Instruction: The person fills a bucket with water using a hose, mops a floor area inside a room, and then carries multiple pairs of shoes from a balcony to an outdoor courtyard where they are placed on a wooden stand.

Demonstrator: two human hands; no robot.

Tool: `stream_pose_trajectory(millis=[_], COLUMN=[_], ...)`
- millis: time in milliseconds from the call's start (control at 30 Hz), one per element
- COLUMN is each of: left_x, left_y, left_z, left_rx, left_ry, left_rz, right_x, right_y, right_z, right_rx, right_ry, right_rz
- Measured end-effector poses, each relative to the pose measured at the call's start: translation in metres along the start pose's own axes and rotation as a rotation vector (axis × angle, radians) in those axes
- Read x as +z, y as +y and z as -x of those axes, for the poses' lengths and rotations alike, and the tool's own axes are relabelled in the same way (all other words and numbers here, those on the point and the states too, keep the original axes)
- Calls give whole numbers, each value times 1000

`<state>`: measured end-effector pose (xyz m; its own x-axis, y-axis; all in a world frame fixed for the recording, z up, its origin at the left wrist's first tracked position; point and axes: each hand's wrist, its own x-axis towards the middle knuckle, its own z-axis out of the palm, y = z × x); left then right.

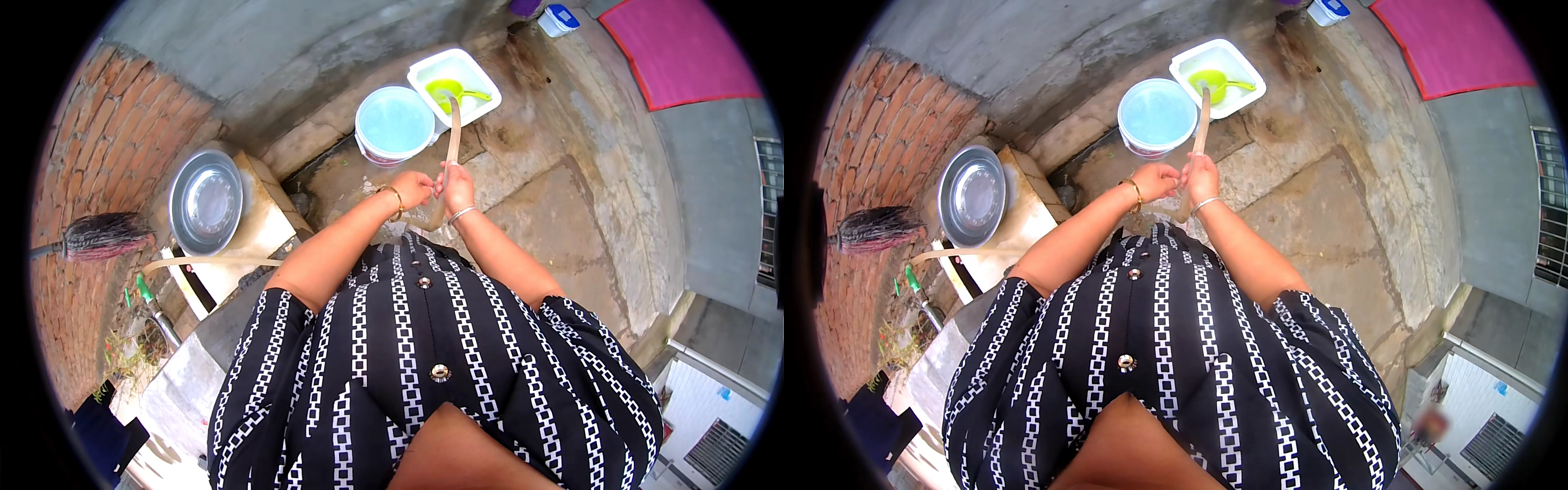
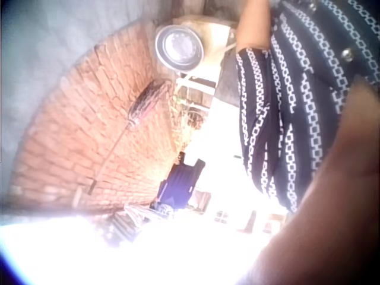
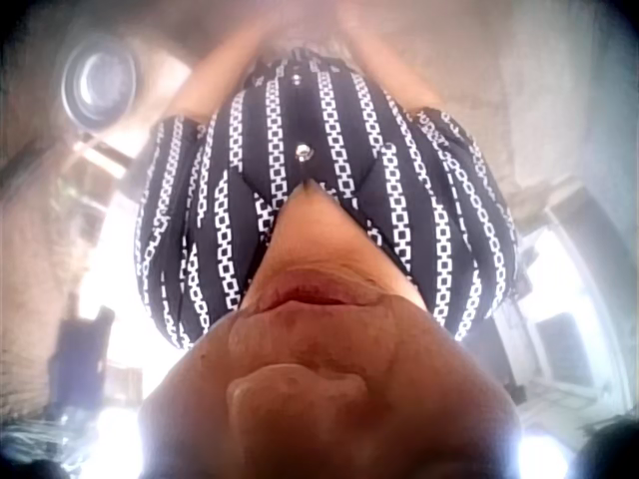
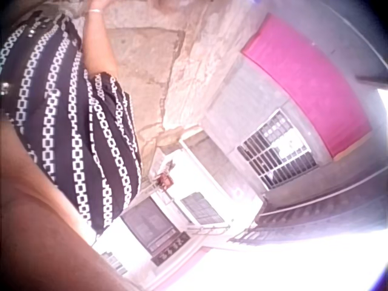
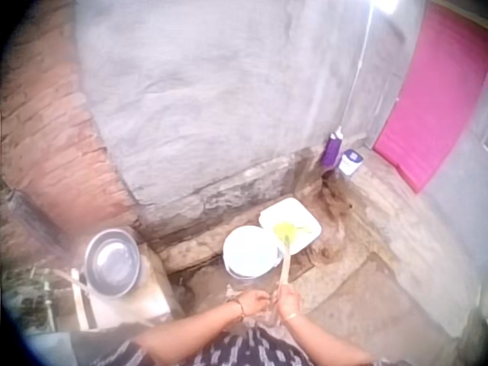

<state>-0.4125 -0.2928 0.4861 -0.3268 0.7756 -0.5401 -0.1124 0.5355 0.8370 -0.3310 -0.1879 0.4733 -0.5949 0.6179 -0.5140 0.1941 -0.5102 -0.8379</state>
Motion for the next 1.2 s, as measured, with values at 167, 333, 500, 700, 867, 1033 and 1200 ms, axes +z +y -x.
stream_pose_trajectory(millis=[167,333,500,700,867,1033,1200], left_x=[-5,-10,-12,-17,-19,-20,-19], left_y=[-3,-12,-14,-16,-12,-9,-14], left_z=[5,7,8,9,11,13,10], left_rx=[-18,-30,-40,-47,-42,-37,-37], left_ry=[-15,-13,-22,-14,-11,-7,-8], left_rz=[66,50,80,80,116,106,57], right_x=[8,14,16,23,25,27,25], right_y=[5,9,10,5,4,3,7], right_z=[3,4,3,5,2,2,1], right_rx=[87,131,165,200,193,194,185], right_ry=[-53,-99,-113,-133,-132,-108,-114], right_rz=[33,78,86,105,112,83,94])
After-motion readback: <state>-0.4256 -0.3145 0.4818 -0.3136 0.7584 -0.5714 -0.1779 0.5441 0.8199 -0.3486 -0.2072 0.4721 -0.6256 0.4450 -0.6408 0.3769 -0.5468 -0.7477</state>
